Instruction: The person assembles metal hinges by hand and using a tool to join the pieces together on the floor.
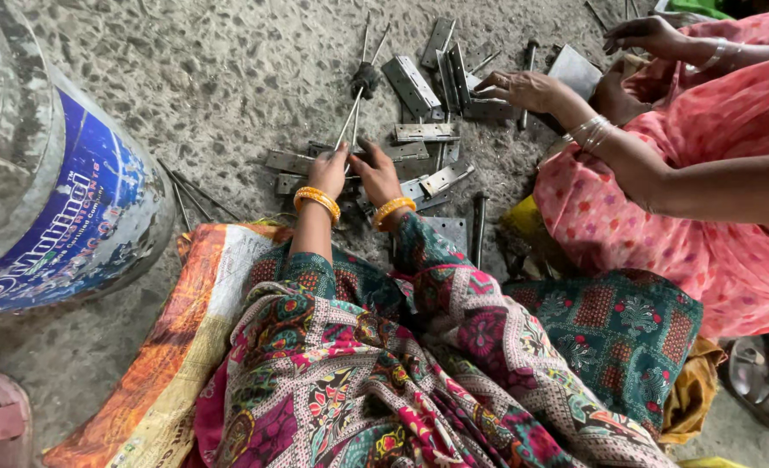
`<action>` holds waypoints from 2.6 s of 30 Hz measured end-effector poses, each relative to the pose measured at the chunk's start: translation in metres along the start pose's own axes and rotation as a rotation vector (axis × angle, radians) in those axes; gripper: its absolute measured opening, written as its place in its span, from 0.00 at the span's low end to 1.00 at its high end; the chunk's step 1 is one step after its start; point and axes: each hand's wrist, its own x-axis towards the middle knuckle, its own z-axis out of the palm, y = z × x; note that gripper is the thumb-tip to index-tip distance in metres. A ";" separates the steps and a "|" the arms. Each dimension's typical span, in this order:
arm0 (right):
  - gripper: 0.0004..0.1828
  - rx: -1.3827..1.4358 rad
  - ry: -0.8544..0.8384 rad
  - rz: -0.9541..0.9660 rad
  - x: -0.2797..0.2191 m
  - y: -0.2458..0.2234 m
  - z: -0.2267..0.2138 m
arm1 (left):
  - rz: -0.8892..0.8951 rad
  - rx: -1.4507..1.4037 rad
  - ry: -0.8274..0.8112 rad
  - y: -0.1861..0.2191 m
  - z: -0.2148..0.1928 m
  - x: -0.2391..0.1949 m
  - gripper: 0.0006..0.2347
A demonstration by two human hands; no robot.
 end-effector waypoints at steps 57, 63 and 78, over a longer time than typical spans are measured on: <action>0.37 0.514 -0.033 0.328 -0.182 -0.100 -0.134 | -0.165 0.137 -0.531 0.062 0.053 -0.125 0.24; 0.26 0.283 0.046 0.333 -0.136 -0.086 -0.144 | 0.087 -0.410 -0.199 0.084 0.040 -0.118 0.19; 0.23 -1.292 -0.268 -0.080 -0.072 -0.085 -0.085 | -0.277 -0.530 0.425 0.080 0.009 -0.081 0.25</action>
